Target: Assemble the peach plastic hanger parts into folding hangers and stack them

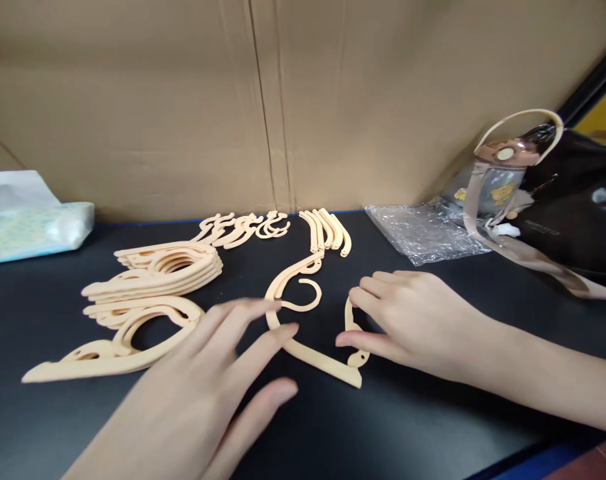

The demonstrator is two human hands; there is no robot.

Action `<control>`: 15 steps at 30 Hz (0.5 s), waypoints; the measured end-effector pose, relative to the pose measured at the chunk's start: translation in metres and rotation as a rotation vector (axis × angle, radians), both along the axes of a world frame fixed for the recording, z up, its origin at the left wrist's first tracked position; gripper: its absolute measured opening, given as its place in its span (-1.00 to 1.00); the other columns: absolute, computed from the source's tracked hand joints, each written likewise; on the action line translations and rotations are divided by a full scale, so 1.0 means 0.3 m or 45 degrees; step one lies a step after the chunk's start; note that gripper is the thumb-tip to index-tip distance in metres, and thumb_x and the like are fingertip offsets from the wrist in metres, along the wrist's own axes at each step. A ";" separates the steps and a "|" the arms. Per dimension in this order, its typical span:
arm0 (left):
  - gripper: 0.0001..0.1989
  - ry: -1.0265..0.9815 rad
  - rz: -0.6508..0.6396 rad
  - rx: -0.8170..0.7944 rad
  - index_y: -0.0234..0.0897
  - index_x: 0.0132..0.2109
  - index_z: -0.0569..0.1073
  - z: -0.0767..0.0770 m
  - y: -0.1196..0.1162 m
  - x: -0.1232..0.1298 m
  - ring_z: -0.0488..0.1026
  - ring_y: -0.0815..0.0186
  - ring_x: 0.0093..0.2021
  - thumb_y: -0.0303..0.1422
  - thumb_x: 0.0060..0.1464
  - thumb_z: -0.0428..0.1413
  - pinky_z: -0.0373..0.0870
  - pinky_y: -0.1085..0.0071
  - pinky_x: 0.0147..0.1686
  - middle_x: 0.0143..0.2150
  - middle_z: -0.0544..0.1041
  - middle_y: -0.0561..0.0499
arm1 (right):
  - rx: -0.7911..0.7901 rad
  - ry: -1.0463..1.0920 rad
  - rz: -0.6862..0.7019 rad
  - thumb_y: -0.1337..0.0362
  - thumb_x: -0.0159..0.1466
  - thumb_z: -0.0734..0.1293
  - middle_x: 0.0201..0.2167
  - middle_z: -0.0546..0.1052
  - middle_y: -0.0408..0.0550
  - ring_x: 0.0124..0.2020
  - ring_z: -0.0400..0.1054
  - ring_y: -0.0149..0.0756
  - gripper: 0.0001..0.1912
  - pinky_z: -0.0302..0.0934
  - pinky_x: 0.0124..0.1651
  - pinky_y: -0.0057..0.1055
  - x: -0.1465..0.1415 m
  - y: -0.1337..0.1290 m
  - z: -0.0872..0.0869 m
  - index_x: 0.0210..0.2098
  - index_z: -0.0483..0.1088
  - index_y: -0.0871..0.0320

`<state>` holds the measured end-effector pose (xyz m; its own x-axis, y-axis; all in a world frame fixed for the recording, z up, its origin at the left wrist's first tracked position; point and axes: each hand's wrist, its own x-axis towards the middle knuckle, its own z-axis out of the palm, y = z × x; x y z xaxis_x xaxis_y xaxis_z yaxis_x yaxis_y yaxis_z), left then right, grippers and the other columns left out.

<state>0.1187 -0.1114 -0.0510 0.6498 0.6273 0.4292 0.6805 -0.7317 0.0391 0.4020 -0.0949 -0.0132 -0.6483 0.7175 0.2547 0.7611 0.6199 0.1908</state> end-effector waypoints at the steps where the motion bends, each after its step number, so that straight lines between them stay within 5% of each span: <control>1: -0.61 0.071 -0.022 0.024 -0.11 0.17 0.49 0.022 0.029 0.030 0.40 -0.07 0.19 -0.15 0.40 -0.11 0.44 0.02 0.06 0.25 0.43 -0.13 | 0.004 0.008 -0.008 -0.11 0.26 0.39 -0.54 0.48 -0.09 -0.51 0.41 -0.19 -0.54 0.08 -0.45 -0.31 -0.018 0.000 -0.003 -0.46 0.42 0.17; 4: -0.55 0.205 -0.061 0.043 -0.20 0.19 0.49 0.044 0.099 0.091 0.41 -0.11 0.18 -0.18 0.43 -0.19 0.48 0.01 -0.02 0.25 0.42 -0.24 | 0.009 0.068 0.018 -0.25 0.19 0.37 -0.52 0.49 -0.07 -0.49 0.39 -0.20 -0.43 0.09 -0.44 -0.31 -0.057 -0.012 -0.018 -0.46 0.42 0.19; 6: -0.52 0.249 -0.074 0.015 -0.26 0.15 0.51 0.041 0.122 0.106 0.51 -0.03 0.01 -0.19 0.44 -0.22 0.52 0.03 -0.12 0.12 0.51 -0.24 | -0.001 0.089 0.099 -0.21 0.18 0.41 -0.46 0.50 -0.06 -0.45 0.37 -0.21 -0.46 0.13 -0.41 -0.31 -0.067 -0.023 -0.027 -0.44 0.43 0.20; 10: -0.47 0.273 -0.110 0.194 -0.37 -0.02 0.57 0.033 0.130 0.103 0.53 0.06 -0.33 -0.20 0.44 -0.25 0.49 0.12 -0.39 -0.21 0.56 -0.18 | -0.073 0.080 0.297 0.04 0.28 0.42 -0.32 0.53 -0.04 -0.33 0.36 -0.20 -0.68 0.20 -0.28 -0.27 -0.061 -0.039 -0.041 -0.34 0.45 0.20; 15: -0.56 0.215 -0.154 0.190 -0.35 -0.16 0.54 0.040 0.126 0.083 0.53 0.13 -0.34 -0.31 0.42 -0.21 0.44 0.23 -0.40 -0.27 0.54 -0.12 | -0.199 0.101 0.426 0.34 0.37 0.27 -0.26 0.52 -0.06 -0.19 0.35 -0.20 -0.84 0.22 0.03 -0.22 -0.037 -0.034 -0.048 -0.12 0.46 0.23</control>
<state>0.1436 -0.0738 -0.0391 0.7868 0.4783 0.3902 0.5752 -0.7974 -0.1825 0.3908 -0.1051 -0.0277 -0.8361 0.5035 0.2178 0.5200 0.8539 0.0225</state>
